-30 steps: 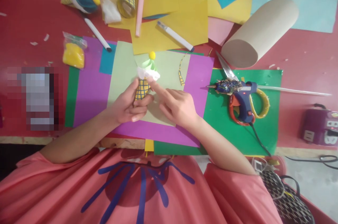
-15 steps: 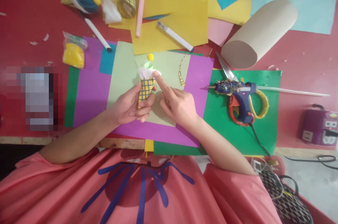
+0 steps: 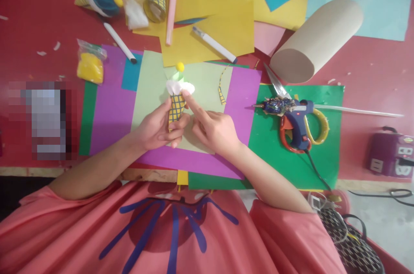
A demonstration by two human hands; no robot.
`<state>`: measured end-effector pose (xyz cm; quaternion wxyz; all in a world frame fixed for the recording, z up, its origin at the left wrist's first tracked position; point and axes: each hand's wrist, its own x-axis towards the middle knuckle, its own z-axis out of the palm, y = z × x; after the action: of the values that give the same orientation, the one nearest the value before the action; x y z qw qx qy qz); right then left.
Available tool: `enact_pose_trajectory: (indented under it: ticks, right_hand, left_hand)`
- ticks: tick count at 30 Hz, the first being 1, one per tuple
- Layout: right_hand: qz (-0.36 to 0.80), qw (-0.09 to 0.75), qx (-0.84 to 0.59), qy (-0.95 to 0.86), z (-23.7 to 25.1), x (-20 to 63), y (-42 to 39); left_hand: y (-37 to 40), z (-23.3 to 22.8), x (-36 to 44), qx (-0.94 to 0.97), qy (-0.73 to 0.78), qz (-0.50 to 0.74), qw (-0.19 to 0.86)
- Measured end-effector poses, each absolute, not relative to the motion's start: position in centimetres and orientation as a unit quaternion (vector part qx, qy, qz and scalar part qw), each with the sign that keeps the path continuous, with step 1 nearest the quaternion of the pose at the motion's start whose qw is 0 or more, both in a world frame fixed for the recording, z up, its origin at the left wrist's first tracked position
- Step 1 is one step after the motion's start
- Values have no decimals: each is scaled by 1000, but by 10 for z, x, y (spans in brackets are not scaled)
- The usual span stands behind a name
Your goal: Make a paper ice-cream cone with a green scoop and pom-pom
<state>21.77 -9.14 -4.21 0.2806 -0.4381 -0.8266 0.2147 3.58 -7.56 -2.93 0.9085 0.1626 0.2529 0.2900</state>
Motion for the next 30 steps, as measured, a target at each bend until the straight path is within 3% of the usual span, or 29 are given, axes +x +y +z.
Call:
enact_pose_trajectory:
  ticks: [5,11,30]
  right_hand:
    - [200,313,-441,-817,-42,220,-90]
    - [196,279,-462,-819,-44,220,-90]
    - [157,299,-420,-842,-43,218,-90]
  left_hand:
    - [-75,-27,34,129,252,278,918]
    - [-76,-27,35,129,263,265,919]
    - [-73,-28,34,154,244,256,923]
